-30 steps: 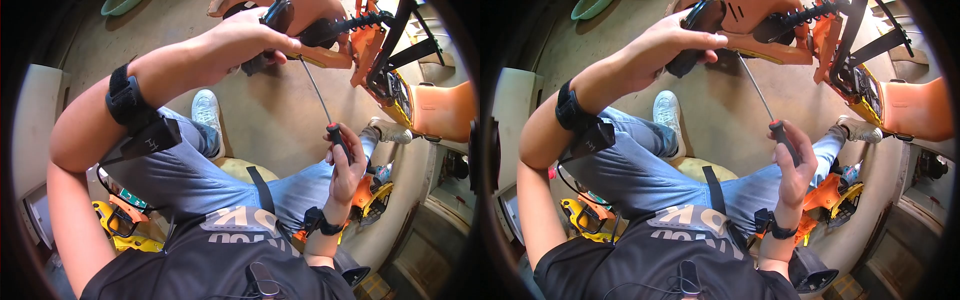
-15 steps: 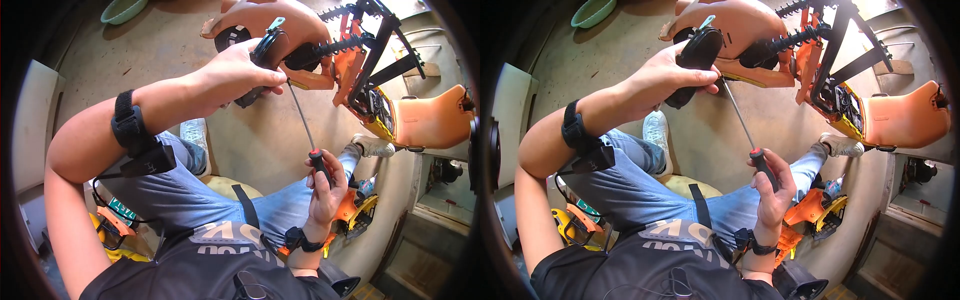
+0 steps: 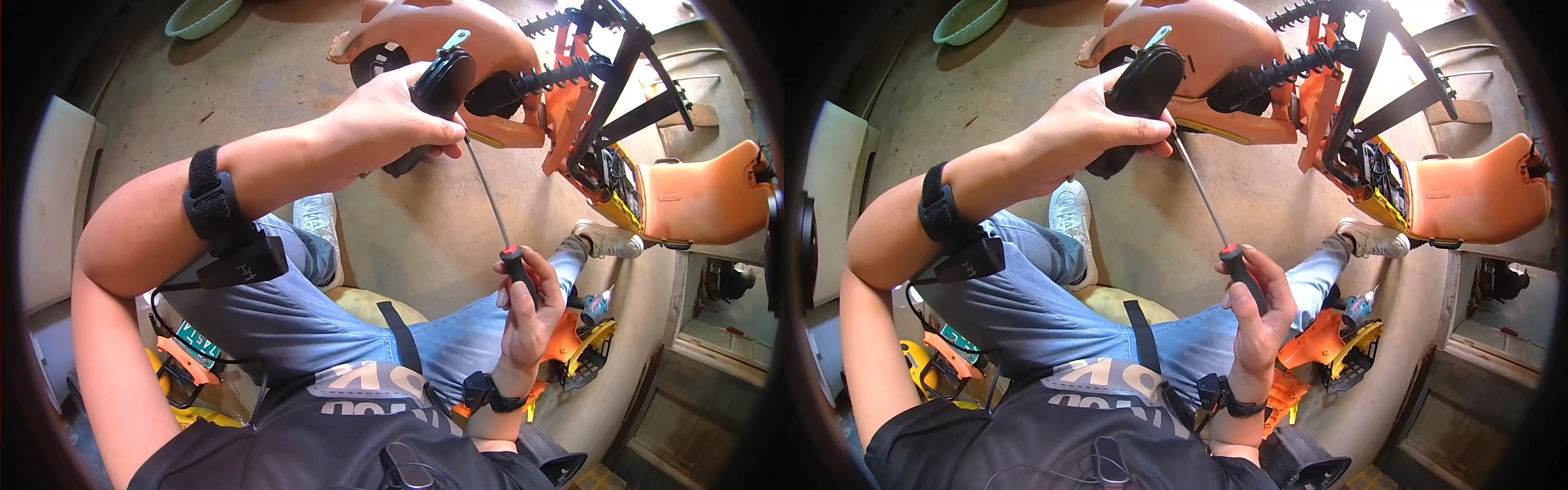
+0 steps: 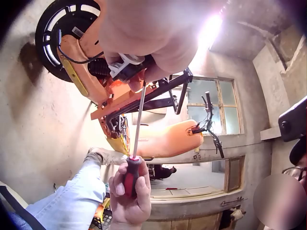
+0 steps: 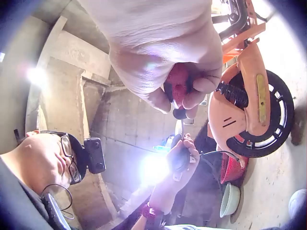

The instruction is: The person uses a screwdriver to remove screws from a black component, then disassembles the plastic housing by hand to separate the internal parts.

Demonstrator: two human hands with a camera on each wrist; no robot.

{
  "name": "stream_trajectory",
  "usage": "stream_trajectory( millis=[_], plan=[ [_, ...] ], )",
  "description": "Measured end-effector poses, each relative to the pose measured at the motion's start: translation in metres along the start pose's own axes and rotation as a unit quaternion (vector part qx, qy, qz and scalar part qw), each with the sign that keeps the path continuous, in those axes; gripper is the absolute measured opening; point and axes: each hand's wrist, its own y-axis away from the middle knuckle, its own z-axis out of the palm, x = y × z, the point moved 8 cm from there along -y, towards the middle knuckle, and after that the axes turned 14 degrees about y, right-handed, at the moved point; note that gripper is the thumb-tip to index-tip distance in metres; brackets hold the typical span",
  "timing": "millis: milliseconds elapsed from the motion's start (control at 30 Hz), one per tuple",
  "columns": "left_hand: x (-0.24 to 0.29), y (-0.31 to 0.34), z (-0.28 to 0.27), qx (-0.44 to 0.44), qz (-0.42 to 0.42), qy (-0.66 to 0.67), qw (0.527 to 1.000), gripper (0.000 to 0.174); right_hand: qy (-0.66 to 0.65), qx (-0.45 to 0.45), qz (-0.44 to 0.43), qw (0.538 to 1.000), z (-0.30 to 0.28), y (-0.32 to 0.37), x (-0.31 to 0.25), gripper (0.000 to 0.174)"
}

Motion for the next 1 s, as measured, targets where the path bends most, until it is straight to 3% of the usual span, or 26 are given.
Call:
stream_trajectory(
  millis=[333, 500, 700, 1000],
  plan=[
    [0.006, -0.001, 0.005, -0.039, 0.013, 0.011, 0.999, 0.034, -0.019, -0.01, -0.005, 1.0, -0.008, 0.004, -0.007, 0.044],
    [0.013, 0.001, 0.015, -0.101, 0.029, 0.016, 0.994, 0.036, -0.01, 0.007, -0.052, 0.999, -0.028, 0.011, -0.024, 0.045],
    [0.019, 0.005, 0.023, -0.13, 0.036, -0.017, 0.991, 0.039, 0.005, 0.037, -0.051, 0.998, -0.034, 0.014, -0.028, 0.044],
    [0.02, 0.007, 0.026, -0.137, 0.053, -0.034, 0.989, 0.039, 0.01, 0.028, -0.05, 0.998, -0.035, 0.014, -0.025, 0.041]
  ],
)
